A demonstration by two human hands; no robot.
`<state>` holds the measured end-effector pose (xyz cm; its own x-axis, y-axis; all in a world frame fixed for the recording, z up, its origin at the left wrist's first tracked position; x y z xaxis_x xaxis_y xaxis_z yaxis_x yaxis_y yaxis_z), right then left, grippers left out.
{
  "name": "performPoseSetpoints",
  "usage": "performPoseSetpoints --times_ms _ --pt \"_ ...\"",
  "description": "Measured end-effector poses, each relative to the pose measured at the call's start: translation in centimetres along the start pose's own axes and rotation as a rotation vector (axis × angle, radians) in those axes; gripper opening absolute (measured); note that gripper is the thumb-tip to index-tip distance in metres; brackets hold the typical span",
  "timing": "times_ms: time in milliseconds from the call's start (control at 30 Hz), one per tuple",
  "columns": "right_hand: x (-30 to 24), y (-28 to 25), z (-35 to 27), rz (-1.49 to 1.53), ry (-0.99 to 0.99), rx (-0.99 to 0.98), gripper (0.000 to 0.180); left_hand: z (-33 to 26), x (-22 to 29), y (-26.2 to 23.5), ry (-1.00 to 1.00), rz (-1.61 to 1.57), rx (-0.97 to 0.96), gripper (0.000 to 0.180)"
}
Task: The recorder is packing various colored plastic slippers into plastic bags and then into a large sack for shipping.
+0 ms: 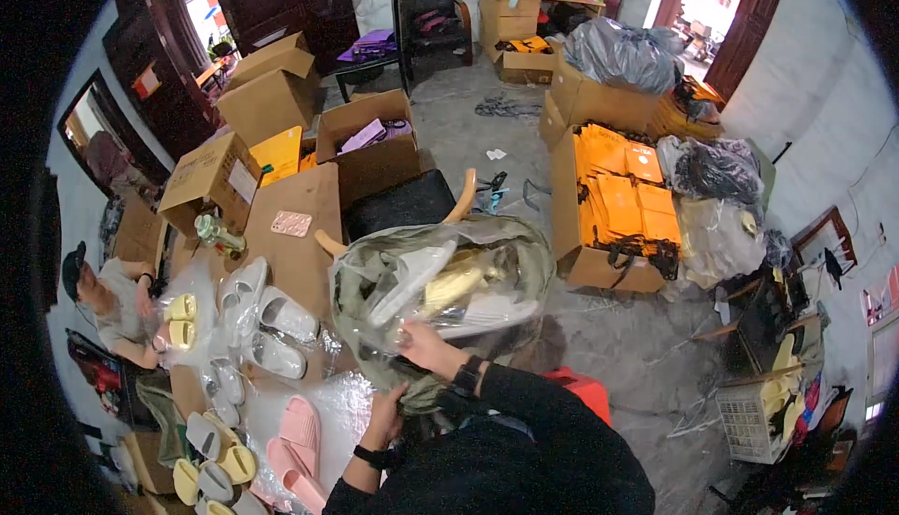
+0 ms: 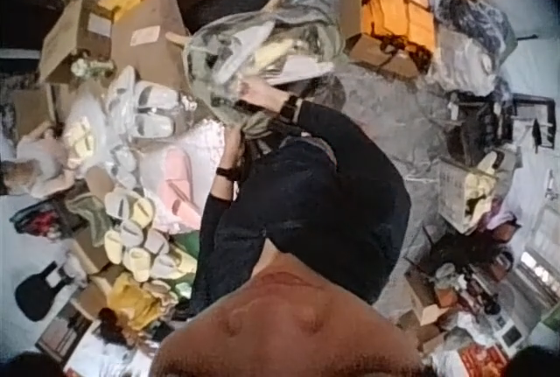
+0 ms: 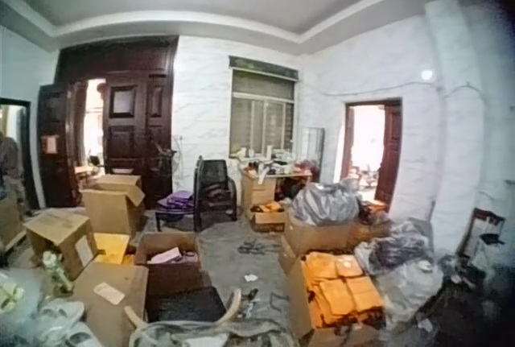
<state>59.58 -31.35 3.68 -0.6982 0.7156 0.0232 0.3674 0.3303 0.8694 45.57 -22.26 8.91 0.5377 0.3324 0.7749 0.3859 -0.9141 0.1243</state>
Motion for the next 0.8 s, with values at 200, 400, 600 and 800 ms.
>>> performPoseSetpoints --times_ms 200,400,600,800 --pt "2.0 -5.4 3.5 -1.016 0.12 0.039 0.02 -2.8 2.7 1.4 0.014 0.01 -0.188 0.021" --pt "-0.5 -8.0 0.3 -1.316 0.522 -0.061 0.026 -5.5 3.1 0.9 -0.18 0.196 -0.112 0.032" --pt "-2.1 3.5 -5.6 -2.272 0.494 -0.626 0.026 -4.5 1.6 -0.3 -0.131 -0.055 -0.083 0.038" --pt "-21.5 0.9 -1.3 -1.347 -1.067 0.256 0.046 -3.1 -1.1 -1.2 -0.111 -0.19 -0.029 0.037"
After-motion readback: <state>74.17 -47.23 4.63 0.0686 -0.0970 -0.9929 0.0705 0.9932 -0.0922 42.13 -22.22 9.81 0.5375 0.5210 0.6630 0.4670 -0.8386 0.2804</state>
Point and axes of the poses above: each hand's wrist, its own z-axis towards the middle knuckle, its own y-axis out of the palm, x = y × z, the point moved 1 cm from there along z, towards the middle knuckle, and after that the axes turned 11 degrees about z, right-handed, at the moved point
